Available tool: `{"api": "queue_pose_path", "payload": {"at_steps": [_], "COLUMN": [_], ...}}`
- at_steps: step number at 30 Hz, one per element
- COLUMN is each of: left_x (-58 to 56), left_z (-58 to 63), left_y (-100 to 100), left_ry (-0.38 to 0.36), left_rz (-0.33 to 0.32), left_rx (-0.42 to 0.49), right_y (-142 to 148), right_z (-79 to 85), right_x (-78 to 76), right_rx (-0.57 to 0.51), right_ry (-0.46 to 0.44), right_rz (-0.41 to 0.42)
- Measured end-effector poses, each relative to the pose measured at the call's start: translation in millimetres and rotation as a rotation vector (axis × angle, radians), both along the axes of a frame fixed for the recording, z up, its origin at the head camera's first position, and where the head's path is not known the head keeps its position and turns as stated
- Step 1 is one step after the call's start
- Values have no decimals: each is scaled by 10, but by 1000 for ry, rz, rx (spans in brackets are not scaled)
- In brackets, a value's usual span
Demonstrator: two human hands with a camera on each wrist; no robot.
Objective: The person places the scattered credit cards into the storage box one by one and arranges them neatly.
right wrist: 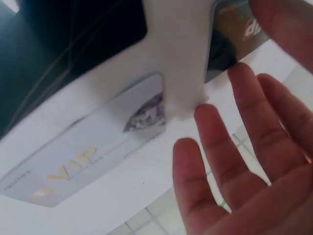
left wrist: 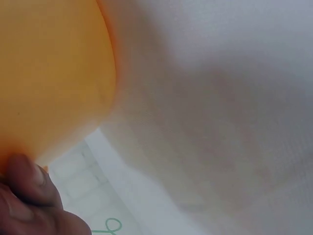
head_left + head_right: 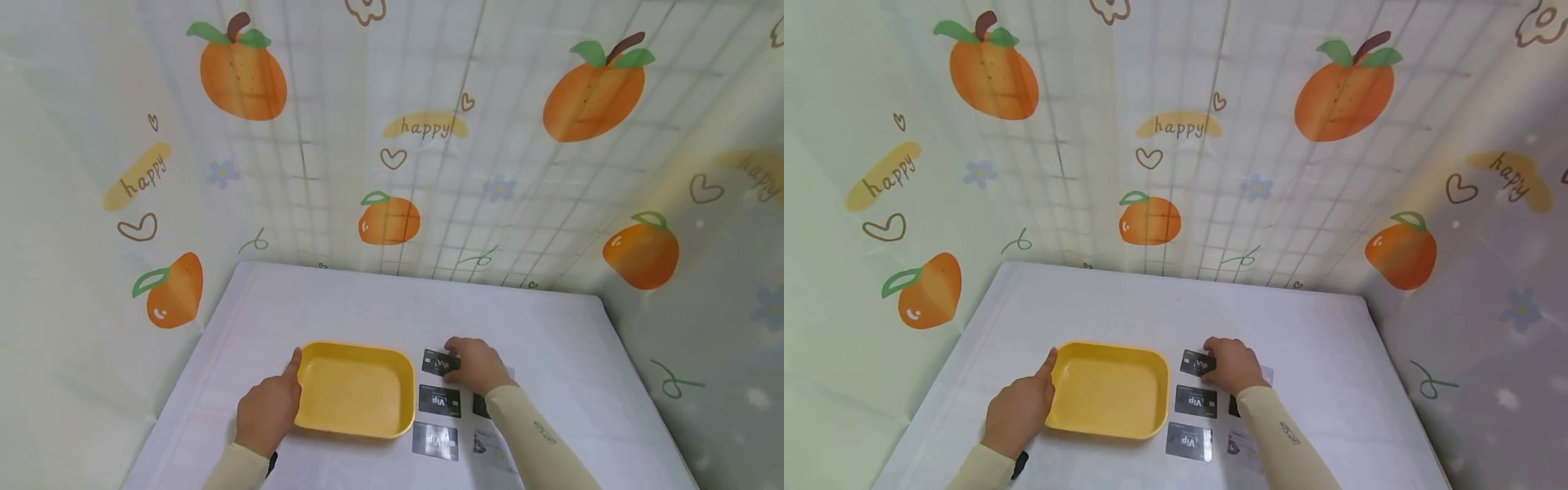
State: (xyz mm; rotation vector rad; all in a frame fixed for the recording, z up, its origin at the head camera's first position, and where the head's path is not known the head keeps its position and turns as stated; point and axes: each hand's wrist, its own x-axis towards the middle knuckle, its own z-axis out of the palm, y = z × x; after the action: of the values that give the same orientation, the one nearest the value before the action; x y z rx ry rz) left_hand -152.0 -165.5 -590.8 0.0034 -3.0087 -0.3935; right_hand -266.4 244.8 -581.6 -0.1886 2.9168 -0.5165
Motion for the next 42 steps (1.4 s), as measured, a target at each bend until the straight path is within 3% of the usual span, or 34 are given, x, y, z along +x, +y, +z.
{"api": "queue_pose_path", "payload": {"at_steps": [7, 16, 21, 34, 42], "left_x": [12, -18, -30, -26, -23], "left_z": [30, 22, -1, -11, 6], "left_y": [30, 24, 16, 24, 26], "left_ry": [-22, -36, -17, 1, 2], "left_rz": [3, 22, 16, 10, 5], "left_rx": [13, 14, 14, 24, 21], "right_y": [3, -22, -13, -54, -97], "right_z": [-23, 48, 34, 13, 87], "right_x": [-73, -173, -175, -123, -81], "right_rx": [65, 124, 142, 231, 269], "right_ry": [-64, -78, -87, -11, -35], "right_rz": [40, 118, 131, 195, 261]}}
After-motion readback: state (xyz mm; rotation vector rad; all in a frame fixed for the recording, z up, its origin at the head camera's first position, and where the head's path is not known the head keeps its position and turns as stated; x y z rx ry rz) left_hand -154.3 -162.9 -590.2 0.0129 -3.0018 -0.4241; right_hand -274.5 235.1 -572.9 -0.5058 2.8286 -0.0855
